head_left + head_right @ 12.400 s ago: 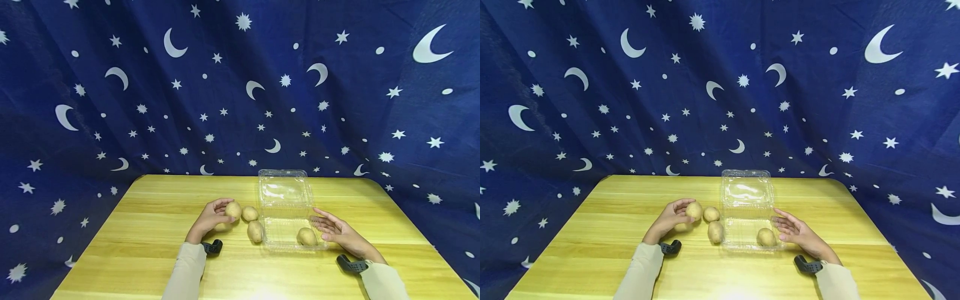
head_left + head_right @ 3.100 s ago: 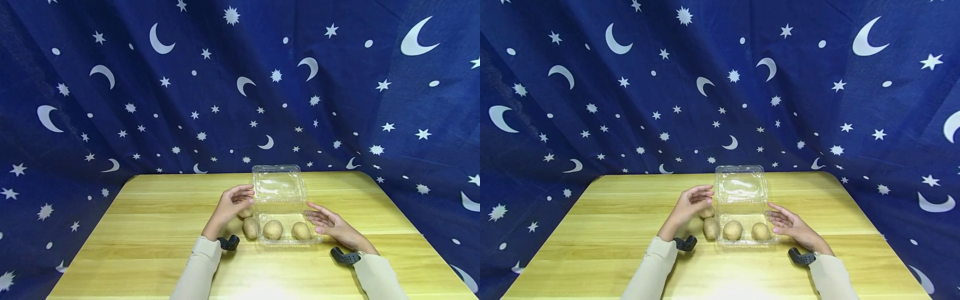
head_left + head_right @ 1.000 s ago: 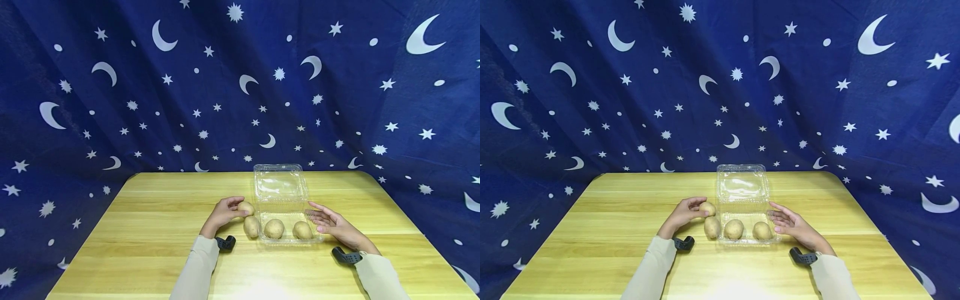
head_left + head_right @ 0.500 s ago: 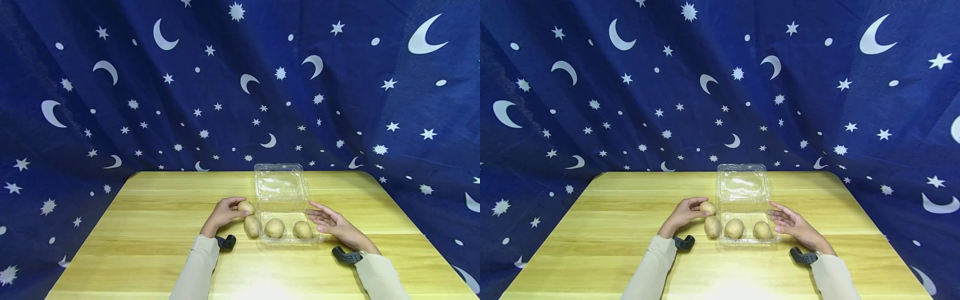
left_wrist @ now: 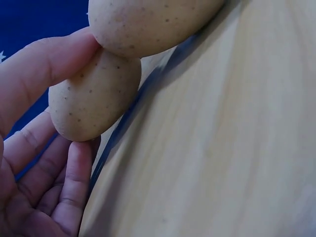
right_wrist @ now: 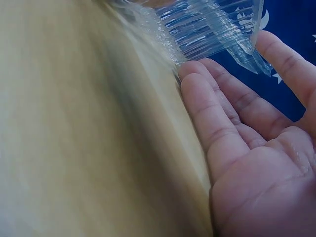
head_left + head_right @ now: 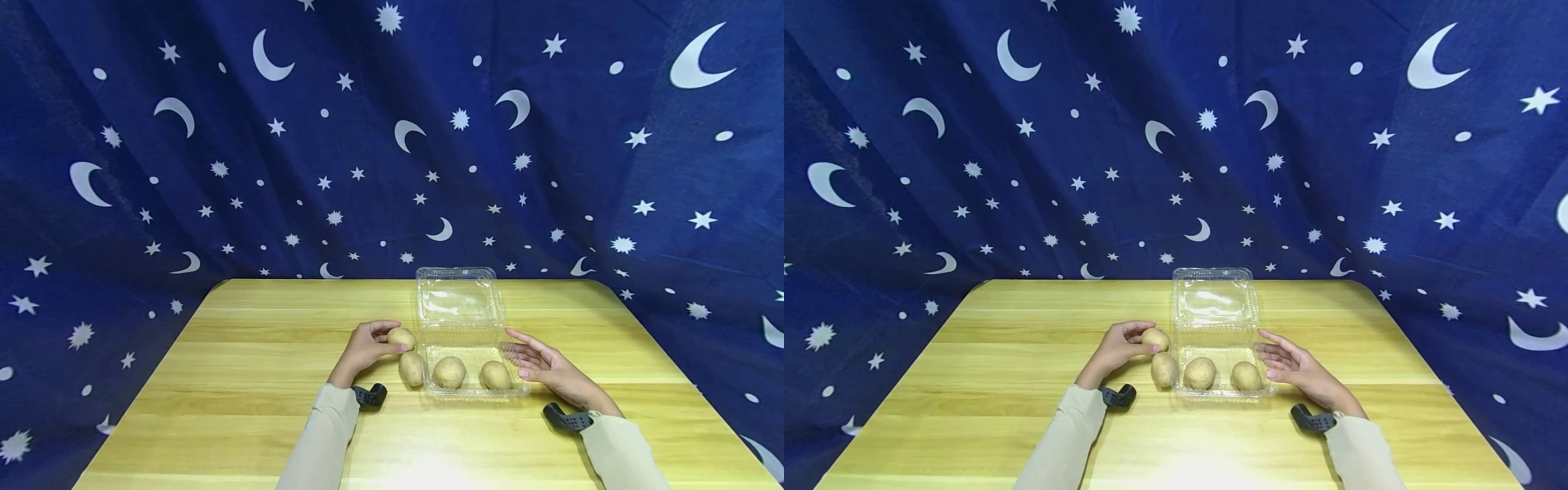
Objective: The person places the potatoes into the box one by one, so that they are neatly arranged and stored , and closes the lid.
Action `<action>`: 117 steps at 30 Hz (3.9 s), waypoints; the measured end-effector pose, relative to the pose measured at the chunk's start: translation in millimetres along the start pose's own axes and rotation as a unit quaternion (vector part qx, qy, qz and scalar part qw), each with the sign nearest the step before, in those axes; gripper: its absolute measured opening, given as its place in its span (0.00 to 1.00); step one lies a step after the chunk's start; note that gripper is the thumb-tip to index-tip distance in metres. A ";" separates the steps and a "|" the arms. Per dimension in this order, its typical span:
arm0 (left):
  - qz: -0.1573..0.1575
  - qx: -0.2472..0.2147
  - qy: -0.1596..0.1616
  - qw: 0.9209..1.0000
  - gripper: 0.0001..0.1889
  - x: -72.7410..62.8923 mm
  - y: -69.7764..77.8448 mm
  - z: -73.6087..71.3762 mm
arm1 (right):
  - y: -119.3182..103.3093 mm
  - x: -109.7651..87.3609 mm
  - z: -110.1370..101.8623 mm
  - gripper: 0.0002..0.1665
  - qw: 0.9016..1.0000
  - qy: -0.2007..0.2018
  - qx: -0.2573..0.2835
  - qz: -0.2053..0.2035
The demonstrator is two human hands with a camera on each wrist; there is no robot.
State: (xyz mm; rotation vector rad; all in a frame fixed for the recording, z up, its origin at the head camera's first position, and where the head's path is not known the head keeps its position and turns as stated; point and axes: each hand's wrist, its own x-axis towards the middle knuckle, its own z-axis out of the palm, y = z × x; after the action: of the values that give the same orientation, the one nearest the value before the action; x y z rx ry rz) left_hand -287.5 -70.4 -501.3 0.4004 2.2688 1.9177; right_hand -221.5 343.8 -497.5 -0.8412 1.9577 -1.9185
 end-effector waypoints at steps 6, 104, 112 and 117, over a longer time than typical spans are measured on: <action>0.009 0.002 0.026 1.000 0.27 0.3 -1.3 1.3 | -0.7 -0.1 0.2 0.41 1.000 -0.001 0.001 -0.002; 0.057 -0.006 0.115 0.992 0.25 -16.7 76.6 108.9 | 3.4 -1.6 0.3 0.41 1.000 0.011 0.004 0.004; 0.056 -0.014 0.103 0.993 0.26 -12.0 80.0 120.9 | 0.4 -2.3 -1.5 0.41 1.000 0.017 -0.007 0.011; 0.059 -0.022 0.093 0.994 0.28 -8.6 77.7 128.4 | -1.6 -1.7 -1.4 0.41 1.000 0.020 -0.010 0.017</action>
State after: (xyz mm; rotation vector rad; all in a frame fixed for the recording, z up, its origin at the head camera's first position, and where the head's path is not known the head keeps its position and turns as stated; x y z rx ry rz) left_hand -235.0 60.0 -448.1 0.3739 2.3595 2.1416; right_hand -220.6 346.0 -496.2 -0.7742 2.0055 -1.9133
